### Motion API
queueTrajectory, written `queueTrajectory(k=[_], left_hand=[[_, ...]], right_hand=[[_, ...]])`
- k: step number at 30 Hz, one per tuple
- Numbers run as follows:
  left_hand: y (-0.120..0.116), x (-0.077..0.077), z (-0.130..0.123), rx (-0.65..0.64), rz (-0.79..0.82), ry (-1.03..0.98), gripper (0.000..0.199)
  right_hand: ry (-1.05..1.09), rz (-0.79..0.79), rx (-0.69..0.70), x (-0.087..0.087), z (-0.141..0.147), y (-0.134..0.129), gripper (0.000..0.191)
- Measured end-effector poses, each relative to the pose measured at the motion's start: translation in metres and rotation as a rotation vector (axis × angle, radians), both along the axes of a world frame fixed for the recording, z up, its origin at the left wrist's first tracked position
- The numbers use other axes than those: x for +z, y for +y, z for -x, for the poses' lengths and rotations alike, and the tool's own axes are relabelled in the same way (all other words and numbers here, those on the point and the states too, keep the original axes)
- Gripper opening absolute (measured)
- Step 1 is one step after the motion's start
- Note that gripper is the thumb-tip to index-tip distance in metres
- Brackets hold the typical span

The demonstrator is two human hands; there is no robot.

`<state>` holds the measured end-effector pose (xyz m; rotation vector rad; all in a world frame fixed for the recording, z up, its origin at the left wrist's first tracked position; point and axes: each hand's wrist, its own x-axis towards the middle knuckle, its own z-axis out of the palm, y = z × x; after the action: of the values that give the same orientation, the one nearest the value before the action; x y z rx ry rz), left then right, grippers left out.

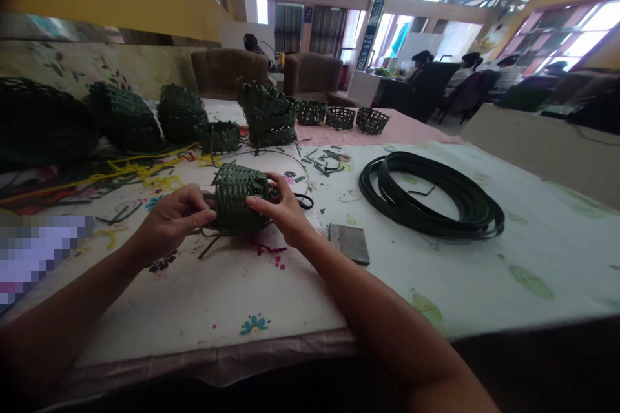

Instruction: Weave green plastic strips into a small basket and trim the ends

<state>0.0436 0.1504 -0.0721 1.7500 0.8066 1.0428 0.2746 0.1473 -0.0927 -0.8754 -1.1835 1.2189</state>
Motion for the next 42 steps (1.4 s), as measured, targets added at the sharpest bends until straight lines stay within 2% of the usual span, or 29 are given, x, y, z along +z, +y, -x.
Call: queueTrajectory(k=[7, 15, 22, 27, 33, 38, 42], left_hand=[[-0.001, 0.0, -0.003, 0.006, 0.031, -0.017, 0.023], [-0.016, 0.009, -0.018, 0.145, 0.028, -0.02, 0.024], [-0.021, 0.002, -0.021, 0.3, -0.05, 0.1, 0.017], [-0.023, 0.001, -0.023, 0.298, -0.071, 0.106, 0.014], [-0.032, 0.006, -0.026, 0.389, -0.214, 0.223, 0.007], [-0.028, 0.006, -0.019, 0.352, -0.218, 0.242, 0.012], [-0.028, 0.01, -0.016, 0.395, -0.373, 0.428, 0.008]], right_hand=[[0.003, 0.022, -0.013, 0.0, 0.0, 0.0, 0.065], [0.009, 0.034, -0.038, -0.002, 0.002, 0.0, 0.069], [-0.057, -0.007, -0.087, -0.006, 0.003, -0.001, 0.067], [-0.07, -0.036, -0.096, -0.008, 0.006, -0.004, 0.066], [-0.131, -0.066, -0.148, -0.008, 0.009, -0.008, 0.069], [-0.147, -0.053, -0.154, -0.007, 0.009, -0.008, 0.07], [-0.164, -0.047, -0.156, -0.005, 0.009, -0.008, 0.071]])
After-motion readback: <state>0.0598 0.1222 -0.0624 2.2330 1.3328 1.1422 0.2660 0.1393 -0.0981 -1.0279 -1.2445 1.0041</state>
